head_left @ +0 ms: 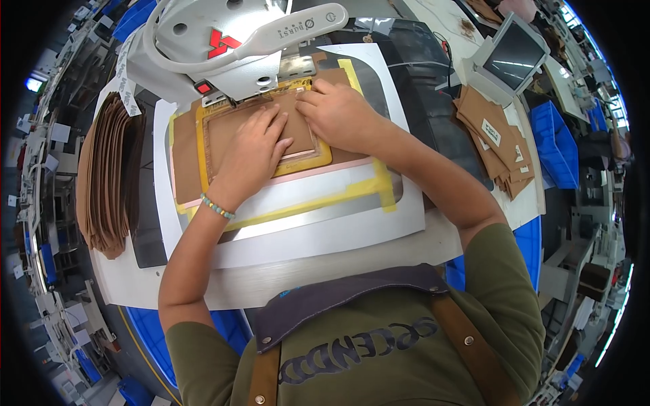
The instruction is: Sewing labels and panels for leather bags at a workshop sewing station.
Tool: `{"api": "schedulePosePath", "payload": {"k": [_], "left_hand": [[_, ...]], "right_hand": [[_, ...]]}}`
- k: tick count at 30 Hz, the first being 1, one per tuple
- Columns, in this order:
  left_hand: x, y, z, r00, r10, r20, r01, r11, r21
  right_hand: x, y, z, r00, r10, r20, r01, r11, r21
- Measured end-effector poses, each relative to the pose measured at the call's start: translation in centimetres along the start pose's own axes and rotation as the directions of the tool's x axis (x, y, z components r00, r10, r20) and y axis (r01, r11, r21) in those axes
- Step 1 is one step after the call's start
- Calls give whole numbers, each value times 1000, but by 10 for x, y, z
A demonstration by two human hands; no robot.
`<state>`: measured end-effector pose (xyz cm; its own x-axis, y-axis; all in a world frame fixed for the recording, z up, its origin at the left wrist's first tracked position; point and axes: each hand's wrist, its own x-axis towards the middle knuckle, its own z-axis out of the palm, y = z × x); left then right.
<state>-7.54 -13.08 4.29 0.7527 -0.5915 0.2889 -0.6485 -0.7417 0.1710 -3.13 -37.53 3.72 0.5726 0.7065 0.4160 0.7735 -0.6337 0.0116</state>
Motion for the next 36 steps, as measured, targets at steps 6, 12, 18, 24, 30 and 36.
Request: {"api": "schedulePosePath", "payload": {"k": [6,12,18,24,30,36], "left_hand": [[-7,-5,-4,1000,10,5,-11,998,65],[-15,-14,-9,1000,-23,-13,23,1000,-19],[-25,-21,-16,999,-22,24,23,999,-47],[-36,-26,-27,996,-23,86,31,995,-94],[-43,-35,-38,995,-98,17,98,948,-304],[-43,-35,-41,988,-151,25,152,948,-279]], "right_hand": [[13,-9,9,999,-19,34,18,1000,4],[15,-15,-9,997,46,-54,-31,966,255],[-7,5,-18,971,186,-148,-132,939,317],[-11,15,-8,954,256,-153,-181,904,388],[-12,21,-3,950,287,-121,-201,863,463],[-6,18,-7,952,298,-77,-218,829,515]]}}
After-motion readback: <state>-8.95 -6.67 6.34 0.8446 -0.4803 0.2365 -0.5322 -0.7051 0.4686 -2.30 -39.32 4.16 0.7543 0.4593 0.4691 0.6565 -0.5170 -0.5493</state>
